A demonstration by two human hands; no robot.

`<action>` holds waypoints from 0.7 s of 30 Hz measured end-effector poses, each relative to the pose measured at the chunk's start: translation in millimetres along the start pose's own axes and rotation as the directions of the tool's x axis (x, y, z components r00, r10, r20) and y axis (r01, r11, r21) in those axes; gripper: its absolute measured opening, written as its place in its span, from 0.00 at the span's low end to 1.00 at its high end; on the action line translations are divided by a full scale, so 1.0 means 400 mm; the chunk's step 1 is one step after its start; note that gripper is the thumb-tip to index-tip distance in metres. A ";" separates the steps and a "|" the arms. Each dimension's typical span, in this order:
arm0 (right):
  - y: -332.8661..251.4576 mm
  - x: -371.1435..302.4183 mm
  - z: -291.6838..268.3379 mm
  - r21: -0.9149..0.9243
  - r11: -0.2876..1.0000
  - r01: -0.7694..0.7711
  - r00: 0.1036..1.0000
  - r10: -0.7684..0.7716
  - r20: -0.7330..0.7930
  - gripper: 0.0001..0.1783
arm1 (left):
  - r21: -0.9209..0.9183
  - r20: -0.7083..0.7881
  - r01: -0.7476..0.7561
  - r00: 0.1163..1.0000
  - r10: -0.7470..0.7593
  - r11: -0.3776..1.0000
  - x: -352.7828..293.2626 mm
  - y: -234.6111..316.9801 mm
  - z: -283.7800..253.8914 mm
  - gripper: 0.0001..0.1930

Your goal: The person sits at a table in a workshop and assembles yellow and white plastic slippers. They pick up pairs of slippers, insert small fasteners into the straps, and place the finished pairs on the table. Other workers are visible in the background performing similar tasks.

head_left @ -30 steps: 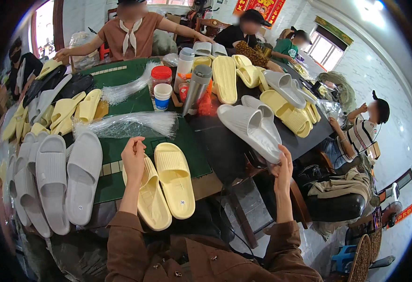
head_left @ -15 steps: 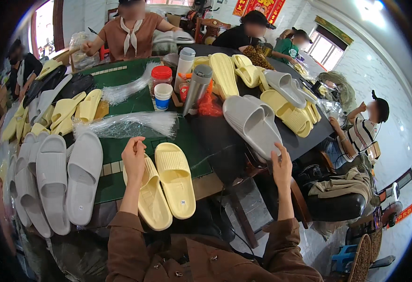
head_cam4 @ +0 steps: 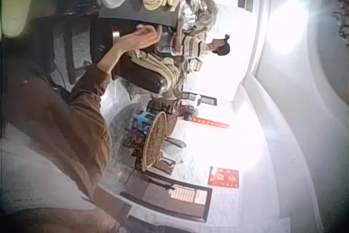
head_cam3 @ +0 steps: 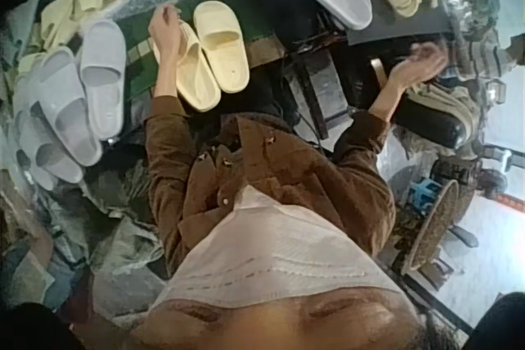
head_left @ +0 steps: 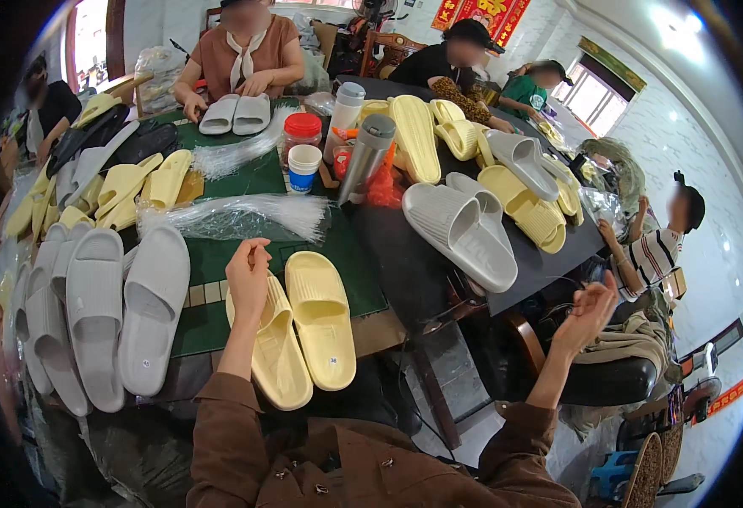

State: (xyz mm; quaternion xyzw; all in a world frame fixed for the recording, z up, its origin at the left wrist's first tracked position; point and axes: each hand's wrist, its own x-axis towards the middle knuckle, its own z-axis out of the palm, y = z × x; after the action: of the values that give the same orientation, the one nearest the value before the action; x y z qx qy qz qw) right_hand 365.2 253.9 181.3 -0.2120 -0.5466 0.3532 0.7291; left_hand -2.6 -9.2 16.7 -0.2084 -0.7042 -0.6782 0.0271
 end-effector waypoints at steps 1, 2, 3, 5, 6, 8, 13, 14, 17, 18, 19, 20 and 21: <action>-0.018 -0.001 0.007 0.000 0.997 0.083 0.996 -0.083 0.027 0.16 | 0.008 0.000 -0.013 1.000 0.013 1.000 0.000 0.001 0.000 0.09; -0.031 -0.003 0.012 0.002 0.986 0.164 0.985 -0.164 0.055 0.16 | 0.017 -0.002 -0.026 1.000 0.026 1.000 -0.001 0.002 0.000 0.09; -0.044 -0.006 0.021 0.008 0.970 0.244 0.966 -0.244 0.083 0.15 | 0.026 -0.004 -0.038 0.999 0.038 0.999 -0.001 0.003 -0.002 0.09; -0.075 -0.025 0.058 0.001 0.957 0.290 0.948 -0.287 0.136 0.16 | 0.018 -0.008 -0.024 1.000 0.024 1.000 0.001 0.005 0.003 0.09; -0.088 -0.036 0.078 -0.002 0.950 0.312 0.938 -0.308 0.162 0.17 | 0.015 -0.010 -0.017 1.000 0.017 1.000 0.003 0.005 0.009 0.09; -0.103 -0.056 0.121 0.008 0.928 0.372 0.895 -0.361 0.262 0.17 | 0.012 -0.014 -0.021 1.000 0.022 1.000 0.004 -0.002 0.008 0.09; -0.131 -0.122 0.226 0.074 0.928 0.364 0.834 -0.361 0.417 0.16 | 0.038 -0.023 -0.033 0.999 0.034 0.999 0.001 -0.002 0.001 0.08; -0.137 -0.137 0.238 0.064 0.925 0.374 0.799 -0.356 0.485 0.15 | 0.033 -0.023 -0.034 0.999 0.035 0.999 -0.001 -0.001 0.003 0.08; -0.152 -0.189 0.287 0.072 0.937 0.340 0.744 -0.316 0.589 0.10 | 0.009 -0.024 -0.029 0.999 0.030 1.000 0.002 -0.004 0.001 0.08; -0.148 -0.204 0.306 0.130 0.941 0.312 0.708 -0.321 0.629 0.13 | 0.008 -0.020 -0.030 0.999 0.030 1.000 0.001 -0.007 -0.002 0.08; -0.153 -0.224 0.330 0.132 0.947 0.292 0.689 -0.304 0.658 0.14 | 0.004 -0.012 -0.027 1.000 0.027 1.000 -0.002 -0.004 0.001 0.08; -0.162 -0.248 0.356 0.137 0.953 0.272 0.669 -0.289 0.685 0.15 | 0.003 -0.007 -0.029 1.000 0.029 1.000 -0.003 -0.001 0.001 0.09; -0.164 -0.277 0.384 0.175 0.971 0.162 0.657 -0.238 0.715 0.16 | 0.013 -0.019 -0.046 0.999 0.046 0.999 -0.001 -0.003 -0.001 0.09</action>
State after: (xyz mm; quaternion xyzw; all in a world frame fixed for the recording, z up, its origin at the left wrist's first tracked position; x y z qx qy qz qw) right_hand 221.4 116.0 203.3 0.0432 -0.7943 0.3514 0.4938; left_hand -2.6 -9.6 15.4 -0.2176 -0.7030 -0.6752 0.0508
